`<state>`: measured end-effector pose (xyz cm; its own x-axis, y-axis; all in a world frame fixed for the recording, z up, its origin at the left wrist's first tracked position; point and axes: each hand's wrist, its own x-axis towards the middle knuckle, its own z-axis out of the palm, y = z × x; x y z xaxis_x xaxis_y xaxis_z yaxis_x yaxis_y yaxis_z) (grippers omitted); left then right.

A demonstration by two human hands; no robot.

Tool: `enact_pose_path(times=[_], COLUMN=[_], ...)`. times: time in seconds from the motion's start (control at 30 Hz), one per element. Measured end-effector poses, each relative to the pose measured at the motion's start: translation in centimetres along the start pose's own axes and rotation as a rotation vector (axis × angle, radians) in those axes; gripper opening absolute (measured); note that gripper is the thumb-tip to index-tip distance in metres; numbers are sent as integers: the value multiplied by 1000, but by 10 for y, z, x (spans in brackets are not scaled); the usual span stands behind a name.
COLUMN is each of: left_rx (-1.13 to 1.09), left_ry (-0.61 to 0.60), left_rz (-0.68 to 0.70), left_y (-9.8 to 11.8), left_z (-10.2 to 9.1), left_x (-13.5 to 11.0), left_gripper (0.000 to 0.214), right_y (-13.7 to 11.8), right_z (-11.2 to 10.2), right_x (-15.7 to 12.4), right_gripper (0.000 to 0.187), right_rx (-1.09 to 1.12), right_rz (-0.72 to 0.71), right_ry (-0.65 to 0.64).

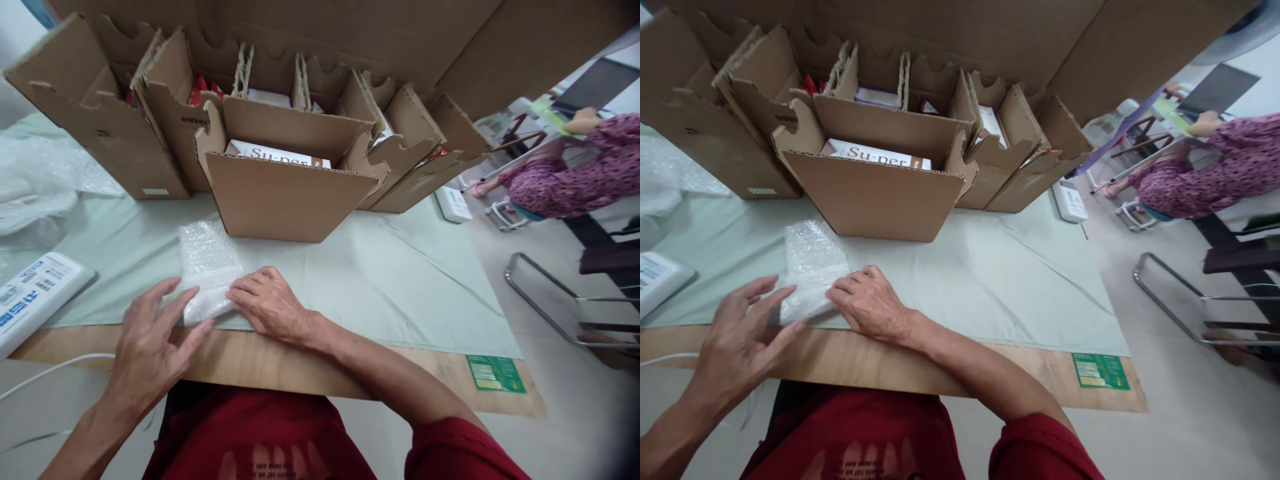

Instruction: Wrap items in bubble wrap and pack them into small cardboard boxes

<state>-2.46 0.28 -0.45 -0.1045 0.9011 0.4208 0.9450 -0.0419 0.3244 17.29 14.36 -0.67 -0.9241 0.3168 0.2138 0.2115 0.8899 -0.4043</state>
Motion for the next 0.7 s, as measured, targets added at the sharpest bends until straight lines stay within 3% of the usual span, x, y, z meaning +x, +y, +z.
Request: enact_pose_path(times=[0.1,0.2,0.33,0.43,0.57,0.7], left_rx=[-70,-217,-227,-139,-142,-498], left_ry=[-46,-114,-135,-114,-46,155], left_rz=[75,-26,-322,-385,-420,-685], left_y=[1,-1,-8,-16,-15,7], left_z=[-12,-14,-2,9,11,1], left_x=[-5,-6,4,16,21,4], left_gripper=[24,18,34,40,43,54], right_y=[0,0,-1,-2,3,8], right_z=[-5,-8,-7,-4,0,-2], right_x=[3,1,-5,-3,11,21], right_gripper=[25,25,31,34,37,30], right_rx=[163,289,80,-67,-59,193], right_rz=[60,138,148,16,16,225], right_ry=[-10,-5,134,87,-52,4])
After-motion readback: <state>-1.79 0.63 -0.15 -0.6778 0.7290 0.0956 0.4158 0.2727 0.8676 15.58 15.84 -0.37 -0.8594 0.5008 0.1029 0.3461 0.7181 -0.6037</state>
